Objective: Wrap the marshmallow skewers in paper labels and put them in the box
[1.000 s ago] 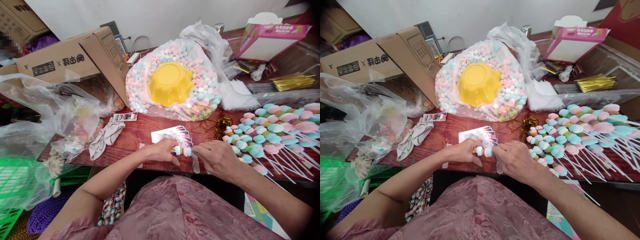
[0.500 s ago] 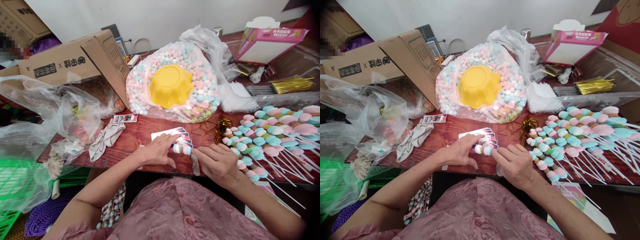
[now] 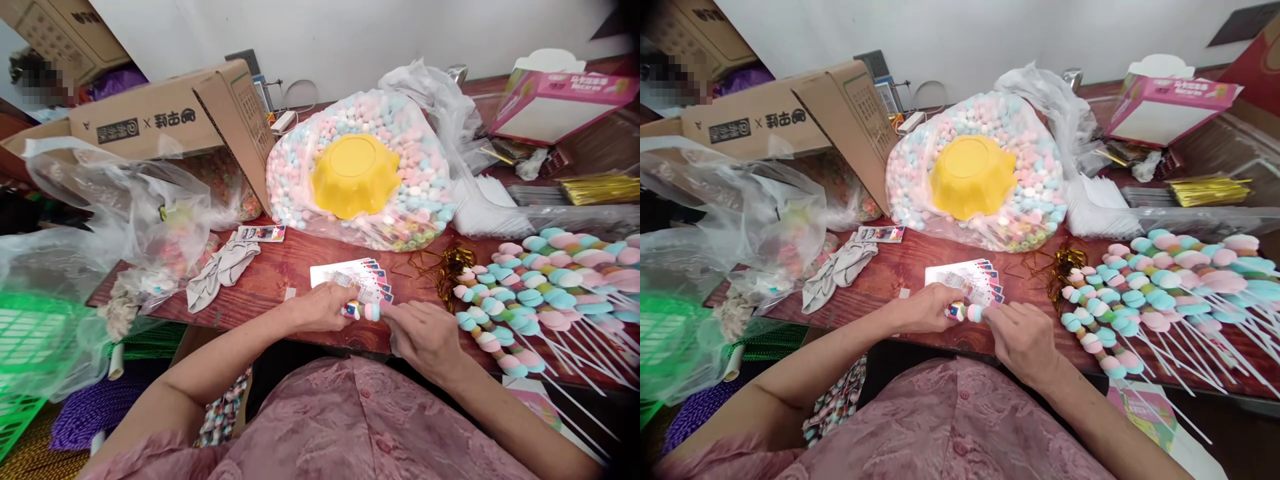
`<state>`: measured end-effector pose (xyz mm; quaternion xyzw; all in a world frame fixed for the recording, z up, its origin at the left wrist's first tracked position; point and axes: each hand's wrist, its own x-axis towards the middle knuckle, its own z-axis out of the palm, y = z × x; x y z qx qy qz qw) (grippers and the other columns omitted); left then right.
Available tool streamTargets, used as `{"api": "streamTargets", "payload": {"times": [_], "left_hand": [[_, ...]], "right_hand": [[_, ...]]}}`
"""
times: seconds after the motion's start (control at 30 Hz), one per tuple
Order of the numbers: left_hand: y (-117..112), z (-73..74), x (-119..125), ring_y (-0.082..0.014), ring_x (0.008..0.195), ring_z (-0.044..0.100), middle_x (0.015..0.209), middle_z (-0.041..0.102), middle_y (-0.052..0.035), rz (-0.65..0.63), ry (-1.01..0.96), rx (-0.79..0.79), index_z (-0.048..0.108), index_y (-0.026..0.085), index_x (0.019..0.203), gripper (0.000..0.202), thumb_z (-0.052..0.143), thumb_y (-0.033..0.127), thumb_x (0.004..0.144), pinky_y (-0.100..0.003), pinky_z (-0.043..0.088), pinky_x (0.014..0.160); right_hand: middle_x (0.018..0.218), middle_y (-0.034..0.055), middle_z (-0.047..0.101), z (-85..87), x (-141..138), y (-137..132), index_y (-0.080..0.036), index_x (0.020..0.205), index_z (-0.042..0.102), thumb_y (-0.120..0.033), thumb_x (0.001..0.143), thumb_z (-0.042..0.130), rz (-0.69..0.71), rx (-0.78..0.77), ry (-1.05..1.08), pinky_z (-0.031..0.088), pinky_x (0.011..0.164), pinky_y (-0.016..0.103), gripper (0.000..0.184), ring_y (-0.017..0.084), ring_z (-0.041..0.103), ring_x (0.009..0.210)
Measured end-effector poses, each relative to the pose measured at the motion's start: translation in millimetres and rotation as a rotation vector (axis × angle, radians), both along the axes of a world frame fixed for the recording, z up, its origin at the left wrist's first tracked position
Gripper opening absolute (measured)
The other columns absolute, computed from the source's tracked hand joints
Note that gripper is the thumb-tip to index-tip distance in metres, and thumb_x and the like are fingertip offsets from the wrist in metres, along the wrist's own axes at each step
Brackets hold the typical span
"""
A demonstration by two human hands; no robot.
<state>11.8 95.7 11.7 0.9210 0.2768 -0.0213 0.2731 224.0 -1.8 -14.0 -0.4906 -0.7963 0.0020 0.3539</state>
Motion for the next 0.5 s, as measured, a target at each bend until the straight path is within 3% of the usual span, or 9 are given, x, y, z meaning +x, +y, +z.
{"api": "streamTargets", "payload": {"times": [0.1,0.17,0.23,0.33,0.5], "left_hand": [[-1,-1.3,-1,-0.0264,0.102,0.062,0.110,0.067,-0.0111,0.024,0.101,0.186,0.058,0.016,0.119,0.039,0.057,0.021,0.080,-0.035,0.046,0.085],[0,-0.1,-1,-0.0277,0.108,0.061,0.115,0.066,-0.0126,0.058,0.130,0.261,0.057,0.015,0.121,0.040,0.055,0.019,0.082,-0.038,0.045,0.090],[1,2.2,0,-0.0271,0.107,0.061,0.113,0.067,-0.0114,0.085,0.119,0.258,0.060,0.016,0.117,0.035,0.053,0.019,0.083,-0.038,0.046,0.090],[2,4.8,3,-0.0258,0.099,0.064,0.104,0.070,-0.0087,0.076,0.071,0.186,0.065,0.018,0.106,0.027,0.055,0.021,0.082,-0.035,0.047,0.084],[4,4.6,-2,-0.0245,0.080,0.064,0.083,0.068,-0.0069,0.113,0.008,0.016,0.068,0.017,0.093,0.024,0.067,0.032,0.075,-0.030,0.045,0.067]], "right_hand": [[0.057,-0.0033,0.058,4.9,0,8,-0.019,0.076,0.065,-0.024,0.091,0.050,0.036,-0.472,0.190,0.033,0.050,0.023,0.021,0.010,0.050,0.050],[0.057,-0.0038,0.057,8.5,1,16,-0.020,0.072,0.063,-0.027,0.090,0.051,0.041,-0.603,0.214,0.034,0.050,0.023,0.022,0.011,0.050,0.051],[0.060,-0.0024,0.060,10.4,-2,22,-0.019,0.073,0.063,-0.026,0.090,0.050,0.017,-0.513,0.145,0.034,0.053,0.023,0.022,0.011,0.051,0.053],[0.063,0.0010,0.063,10.1,-15,31,-0.017,0.076,0.065,-0.015,0.089,0.044,0.025,-0.213,-0.095,0.030,0.055,0.027,0.025,0.012,0.052,0.056],[0.064,0.0025,0.062,17.6,-31,42,-0.017,0.078,0.065,-0.003,0.079,0.045,0.171,0.100,-0.348,0.030,0.058,0.030,0.025,0.014,0.049,0.059]]}}
